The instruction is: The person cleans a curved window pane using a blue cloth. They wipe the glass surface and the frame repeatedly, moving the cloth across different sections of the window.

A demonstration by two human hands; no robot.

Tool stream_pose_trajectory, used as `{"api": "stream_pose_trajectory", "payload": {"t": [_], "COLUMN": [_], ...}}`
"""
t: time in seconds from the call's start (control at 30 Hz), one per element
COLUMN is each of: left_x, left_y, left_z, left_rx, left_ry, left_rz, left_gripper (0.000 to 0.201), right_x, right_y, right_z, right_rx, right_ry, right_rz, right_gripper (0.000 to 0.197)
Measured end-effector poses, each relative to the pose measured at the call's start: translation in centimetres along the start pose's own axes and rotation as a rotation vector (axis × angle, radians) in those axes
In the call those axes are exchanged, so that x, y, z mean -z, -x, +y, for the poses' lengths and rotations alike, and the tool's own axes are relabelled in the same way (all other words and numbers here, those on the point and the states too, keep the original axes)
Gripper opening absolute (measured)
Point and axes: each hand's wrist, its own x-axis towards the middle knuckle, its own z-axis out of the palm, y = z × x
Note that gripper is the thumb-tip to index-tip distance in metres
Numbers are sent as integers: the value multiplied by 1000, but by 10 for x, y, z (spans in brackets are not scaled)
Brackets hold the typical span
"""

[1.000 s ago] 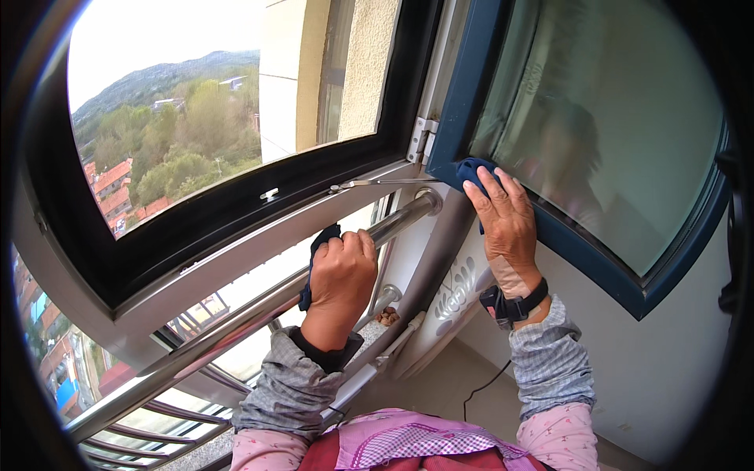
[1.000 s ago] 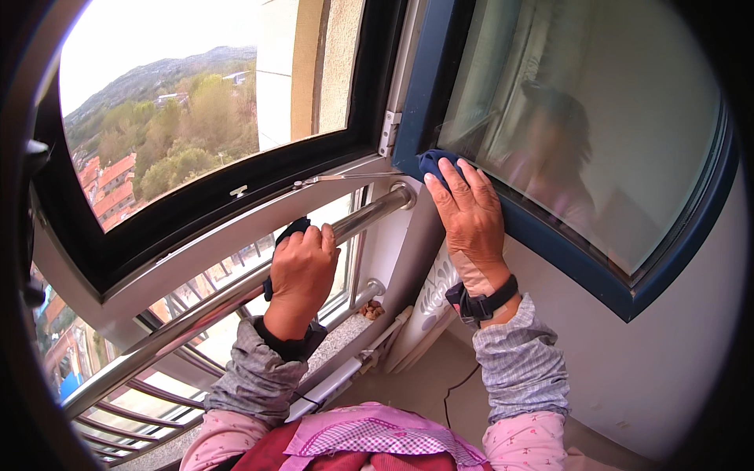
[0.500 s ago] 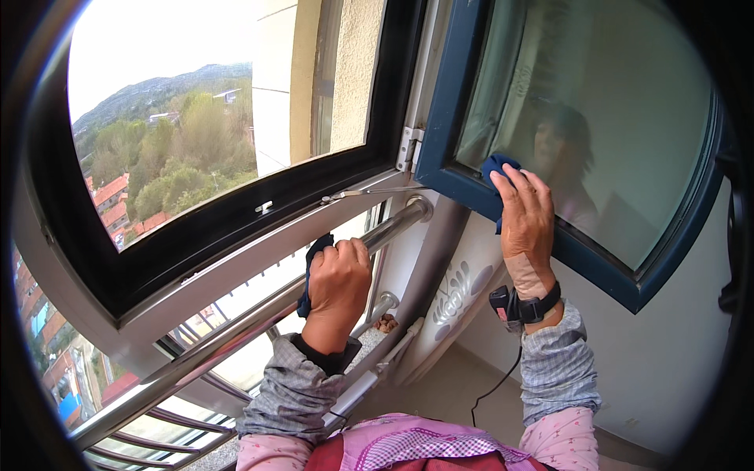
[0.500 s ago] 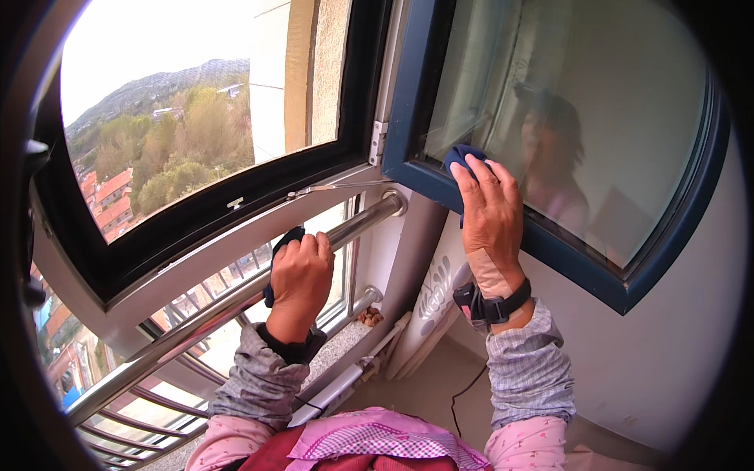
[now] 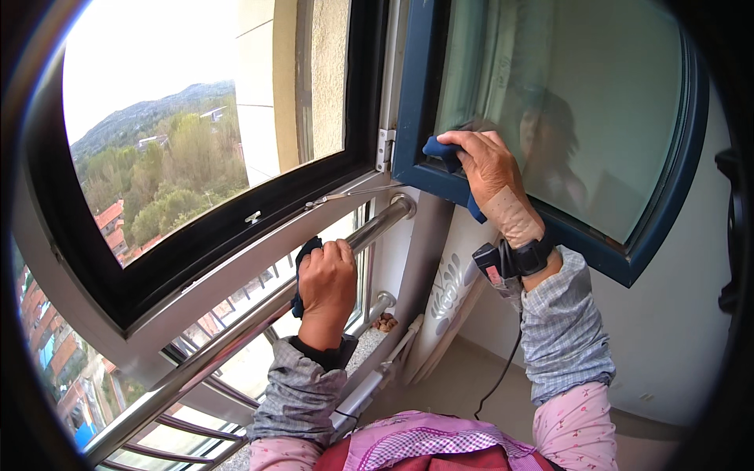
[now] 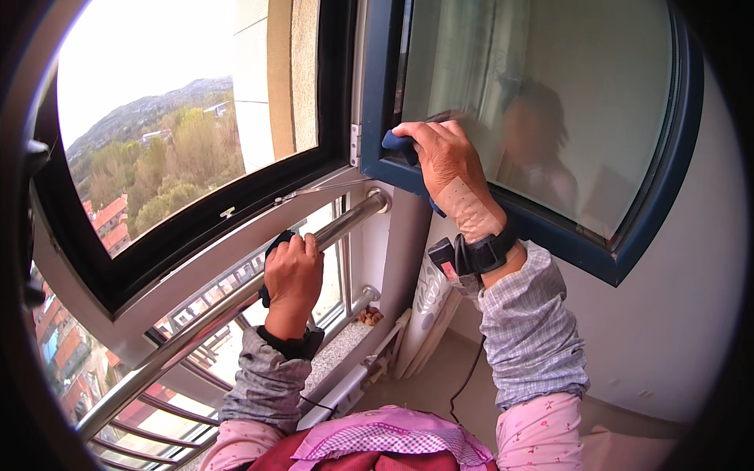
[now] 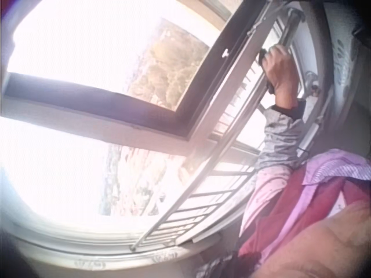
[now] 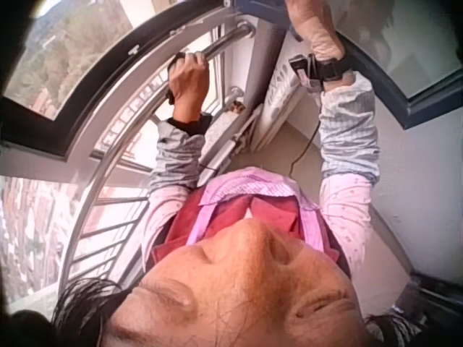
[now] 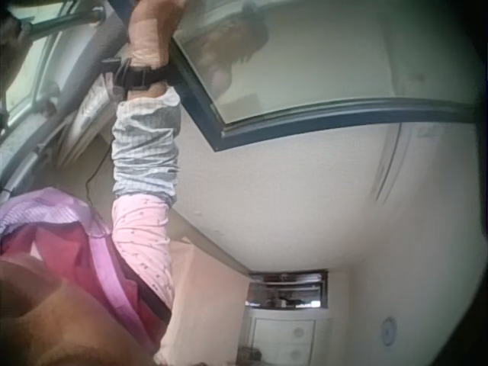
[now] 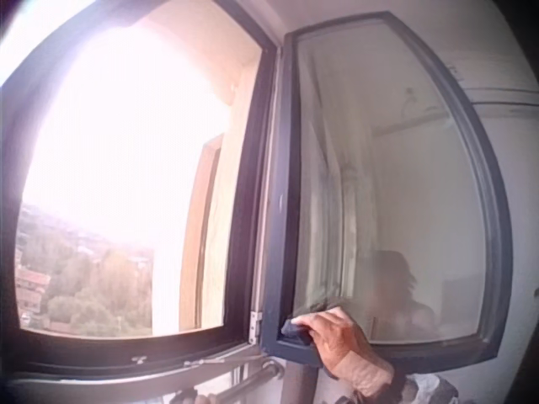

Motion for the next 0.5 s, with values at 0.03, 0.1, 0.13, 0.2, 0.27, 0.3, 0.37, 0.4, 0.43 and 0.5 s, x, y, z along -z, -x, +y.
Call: {"api": "stream_pose_trajectory", "payload": {"t": [0.03, 0.1, 0.13, 0.2, 0.27, 0.3, 0.37, 0.4, 0.43, 0.5], "left_x": [0, 1, 1, 2, 4, 4, 5, 4, 4, 3], "left_y": [0, -1, -1, -1, 0, 0, 0, 0, 0, 0], "left_z": [0, 0, 0, 0, 0, 1, 1, 1, 0, 0], "left_rx": [6, 5, -1, -3, -1, 2, 5, 3, 5, 8], "left_ry": [-6, -5, 1, -1, -11, -5, 8, 12, 16, 16], "left_rz": [-3, -1, 3, -15, -76, -70, -55, -38, -22, -13], "left_gripper": [21, 22, 22, 21, 22, 23, 23, 23, 23, 25], "right_x": [-1, -17, -27, -45, -51, -48, -31, -19, -8, 11], "right_y": [1, 6, 9, 8, 7, 6, 5, 8, 12, 20], "right_z": [0, -3, -5, -8, -9, -10, -8, -9, -9, -6], "right_rx": [98, 133, 147, 200, 165, 130, 54, 16, 45, 36], "right_ry": [136, 448, 435, 518, 331, 153, -78, -132, -206, 58], "right_rz": [109, -3, -76, -54, -132, -202, -222, -178, -143, 70], "right_gripper": [22, 19, 17, 13, 13, 14, 18, 21, 24, 32]}}
